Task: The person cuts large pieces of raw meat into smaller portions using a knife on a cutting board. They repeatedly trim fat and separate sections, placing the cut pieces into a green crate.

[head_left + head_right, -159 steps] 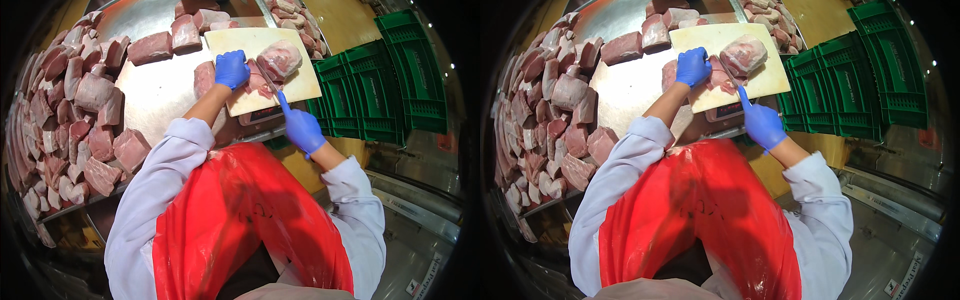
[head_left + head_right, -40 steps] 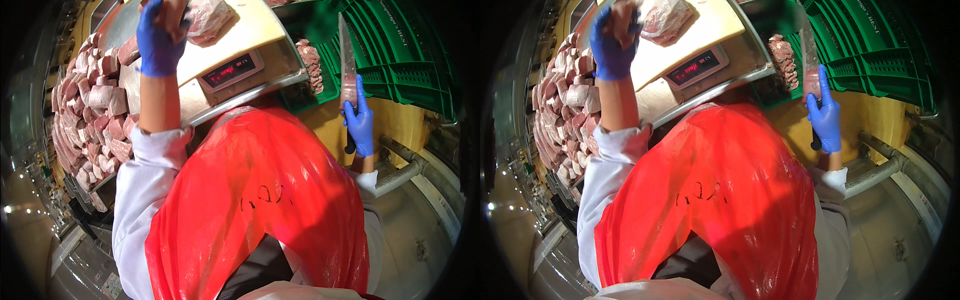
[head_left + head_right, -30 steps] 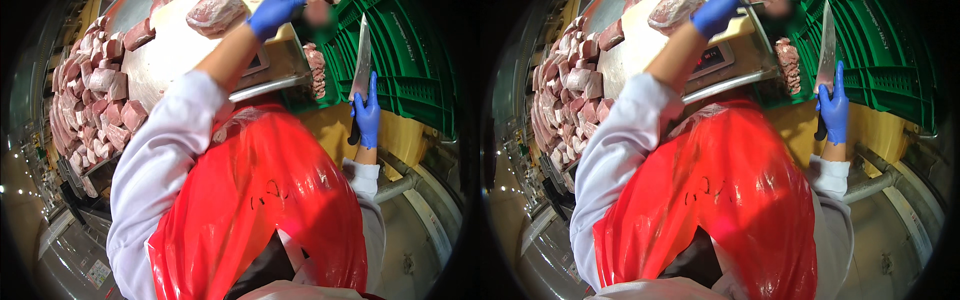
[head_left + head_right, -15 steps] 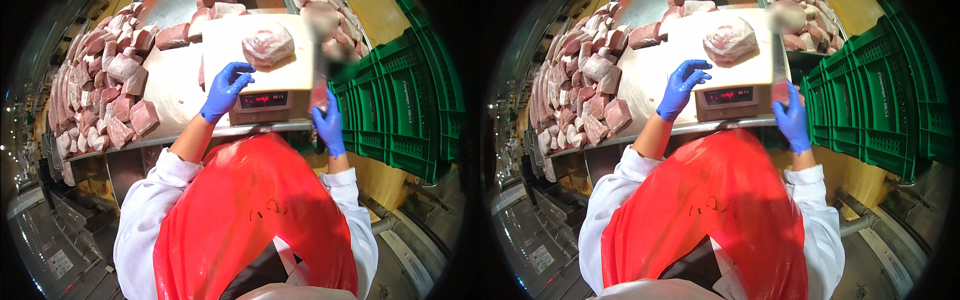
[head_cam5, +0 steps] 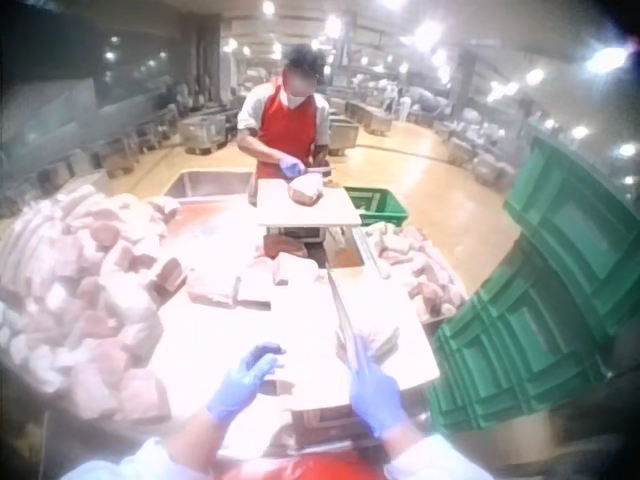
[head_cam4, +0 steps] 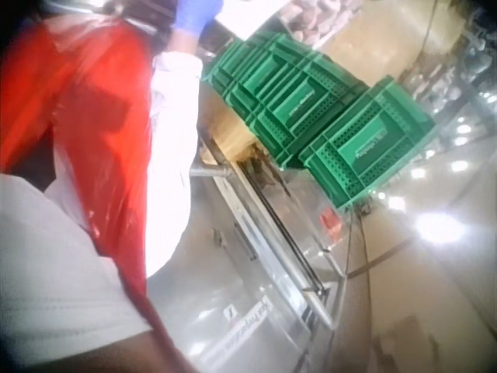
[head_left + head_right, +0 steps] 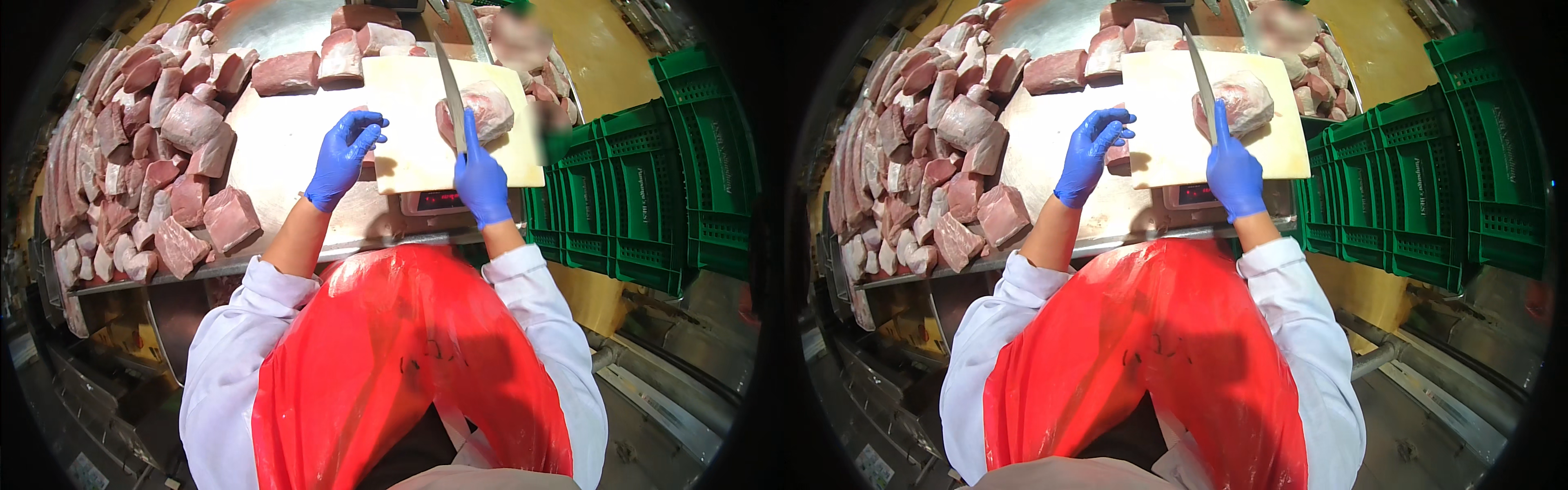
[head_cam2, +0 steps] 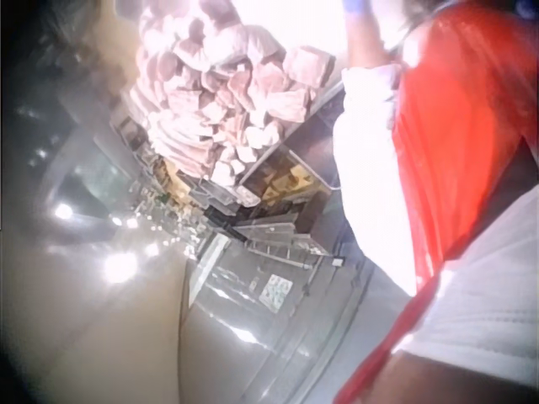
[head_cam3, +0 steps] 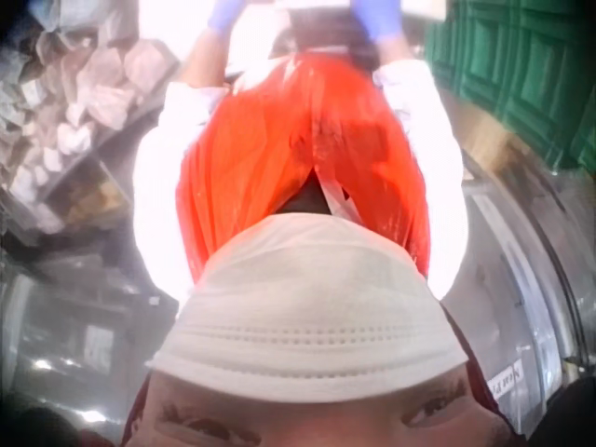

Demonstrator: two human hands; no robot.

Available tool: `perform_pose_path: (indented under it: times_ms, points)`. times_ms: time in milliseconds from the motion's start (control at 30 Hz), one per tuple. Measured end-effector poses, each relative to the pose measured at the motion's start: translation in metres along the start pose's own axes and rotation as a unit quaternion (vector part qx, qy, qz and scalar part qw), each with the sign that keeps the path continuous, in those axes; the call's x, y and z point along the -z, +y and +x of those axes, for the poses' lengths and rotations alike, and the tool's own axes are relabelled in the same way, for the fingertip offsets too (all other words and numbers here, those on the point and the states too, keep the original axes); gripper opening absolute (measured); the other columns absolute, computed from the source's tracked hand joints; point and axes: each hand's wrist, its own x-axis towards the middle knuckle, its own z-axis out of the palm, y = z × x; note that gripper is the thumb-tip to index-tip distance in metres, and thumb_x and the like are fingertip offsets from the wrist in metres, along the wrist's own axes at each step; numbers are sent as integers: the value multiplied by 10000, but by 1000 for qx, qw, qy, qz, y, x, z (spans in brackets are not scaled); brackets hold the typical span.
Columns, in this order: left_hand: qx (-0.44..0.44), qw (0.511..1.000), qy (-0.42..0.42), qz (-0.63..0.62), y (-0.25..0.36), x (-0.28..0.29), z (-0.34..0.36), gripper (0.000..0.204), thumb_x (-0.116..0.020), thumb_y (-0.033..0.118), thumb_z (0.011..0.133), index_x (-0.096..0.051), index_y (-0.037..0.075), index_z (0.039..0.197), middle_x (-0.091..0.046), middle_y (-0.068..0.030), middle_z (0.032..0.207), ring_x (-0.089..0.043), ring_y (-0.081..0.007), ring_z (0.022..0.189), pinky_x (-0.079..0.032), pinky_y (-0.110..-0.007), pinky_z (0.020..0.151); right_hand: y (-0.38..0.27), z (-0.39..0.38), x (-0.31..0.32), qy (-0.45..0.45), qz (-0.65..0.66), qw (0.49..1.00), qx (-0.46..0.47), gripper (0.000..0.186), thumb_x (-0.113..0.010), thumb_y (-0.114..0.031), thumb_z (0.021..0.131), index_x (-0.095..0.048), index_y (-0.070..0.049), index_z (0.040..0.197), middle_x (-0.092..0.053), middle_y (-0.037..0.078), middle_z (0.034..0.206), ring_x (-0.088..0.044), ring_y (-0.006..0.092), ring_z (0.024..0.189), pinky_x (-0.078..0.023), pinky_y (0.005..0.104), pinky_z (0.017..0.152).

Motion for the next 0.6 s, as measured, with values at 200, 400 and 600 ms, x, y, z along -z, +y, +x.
perform_pose_path:
  times_ms: [200,400,600]
  points:
    - [14,1000,-1,-12,-11,2,36,282,-660,158,958,-610,-36,1156,-697,-118,1045,-662,-151,889,-529,-294,801,3,-103,29,-118,-41,991,-45,838,-557,-36,878,-163,-217,1595,-623,219,741,-609,418,639,-481,528,605]
    - [-22,991,-5,136,-46,-50,66,344,-776,293,833,-633,11,969,-662,-92,765,-637,-152,669,-524,-300,622,13,-159,55,-80,77,988,-106,790,-542,-55,898,-194,-193,1594,-610,200,705,-598,374,591,-492,450,592]
    - [-112,918,0,380,-72,-78,72,169,-686,243,821,-668,75,824,-682,-125,704,-684,-294,645,-541,-393,667,1,-112,52,50,146,978,-144,756,-542,-42,907,-226,-147,1586,-577,160,642,-575,317,520,-467,388,552]
